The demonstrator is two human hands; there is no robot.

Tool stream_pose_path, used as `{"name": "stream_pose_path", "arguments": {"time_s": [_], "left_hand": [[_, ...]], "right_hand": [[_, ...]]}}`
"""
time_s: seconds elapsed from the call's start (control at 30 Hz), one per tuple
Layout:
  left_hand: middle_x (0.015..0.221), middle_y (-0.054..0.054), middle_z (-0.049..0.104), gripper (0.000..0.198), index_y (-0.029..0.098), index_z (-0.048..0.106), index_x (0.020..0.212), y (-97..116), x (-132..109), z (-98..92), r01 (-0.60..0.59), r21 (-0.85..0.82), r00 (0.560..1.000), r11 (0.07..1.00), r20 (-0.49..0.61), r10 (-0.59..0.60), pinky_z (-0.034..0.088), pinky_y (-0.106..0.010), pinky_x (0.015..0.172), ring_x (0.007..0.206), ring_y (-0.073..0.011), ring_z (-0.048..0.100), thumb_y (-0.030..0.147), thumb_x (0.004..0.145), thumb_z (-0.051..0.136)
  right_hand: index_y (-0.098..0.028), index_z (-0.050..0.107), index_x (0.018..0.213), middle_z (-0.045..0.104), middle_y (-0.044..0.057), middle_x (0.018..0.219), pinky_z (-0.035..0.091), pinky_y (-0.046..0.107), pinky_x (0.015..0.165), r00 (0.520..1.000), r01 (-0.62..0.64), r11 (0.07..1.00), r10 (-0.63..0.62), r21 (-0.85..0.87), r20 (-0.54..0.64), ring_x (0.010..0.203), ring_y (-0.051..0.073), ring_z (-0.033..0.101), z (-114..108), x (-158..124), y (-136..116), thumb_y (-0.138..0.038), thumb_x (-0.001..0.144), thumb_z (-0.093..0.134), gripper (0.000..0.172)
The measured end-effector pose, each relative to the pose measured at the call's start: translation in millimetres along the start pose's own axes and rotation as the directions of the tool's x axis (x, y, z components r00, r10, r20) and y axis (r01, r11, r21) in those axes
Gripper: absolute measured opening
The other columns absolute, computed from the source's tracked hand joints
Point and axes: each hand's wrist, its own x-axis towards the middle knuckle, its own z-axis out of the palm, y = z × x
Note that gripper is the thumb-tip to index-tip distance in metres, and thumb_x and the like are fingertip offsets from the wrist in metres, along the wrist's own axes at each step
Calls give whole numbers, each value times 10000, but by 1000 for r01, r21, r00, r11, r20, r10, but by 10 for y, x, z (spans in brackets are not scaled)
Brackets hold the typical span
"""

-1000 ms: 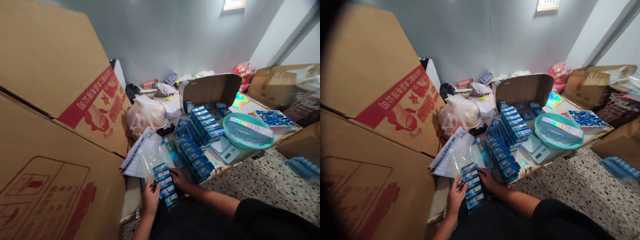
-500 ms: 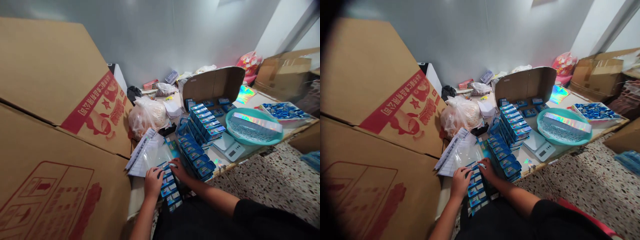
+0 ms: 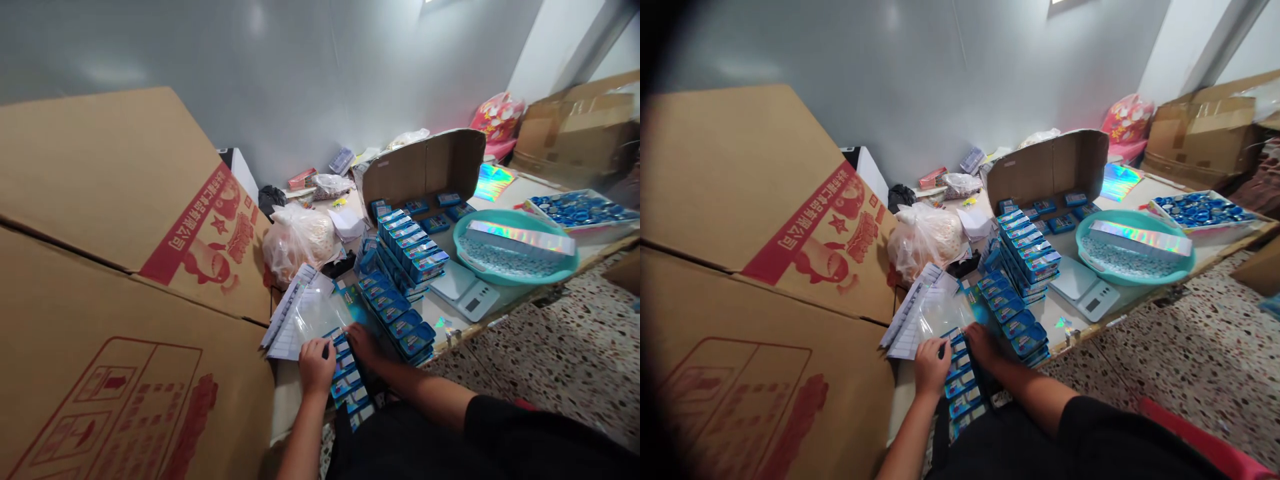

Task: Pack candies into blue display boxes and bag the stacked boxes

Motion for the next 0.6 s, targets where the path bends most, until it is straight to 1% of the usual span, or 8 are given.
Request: {"name": "stream_pose_path", "arguments": {"time_s": [0.13,0.27,0.43,0.5,0.6], "left_hand": [[863,-36,710,153,185,726,981,76,110,7,-38,27,995,999,95,35,495,-377,828,876,-195,642,227,904,601],[831,-14,692,126,173,709,904,133,216,27,-50,43,986,998,162,42,518,-369,810,848,-175,649,251,920,611],[846,-14,685,170,159,681,908,121,278,44,-50,36,980,998,196,42,541,-372,811,829,-160,655,303,944,599],[855,-15,683,184,157,676,915,114,292,61,-41,25,979,999,200,35,544,-378,817,830,-160,654,322,945,598],[860,-18,678,197,154,668,906,107,310,97,-21,-3,979,1000,202,21,547,-377,817,836,-159,652,335,944,601]], "right_hand": [[-196,719,926,694,69,922,431,370,902,1000,16,995,-13,-103,26,906,234,590,12,-2,-23,-143,872,561,174],[-190,706,881,670,68,869,427,365,869,999,35,988,-31,-150,31,865,229,578,17,18,-35,-148,891,552,160],[-189,686,846,658,56,847,453,331,802,999,48,990,-45,-136,28,839,211,585,28,44,-6,-137,911,500,204],[-189,675,843,658,53,854,465,319,794,999,41,992,-39,-116,19,843,198,593,41,54,16,-125,927,462,238],[-187,665,846,657,48,861,475,309,792,1000,18,996,-19,-89,-9,844,181,598,74,82,50,-125,942,449,244]]}}
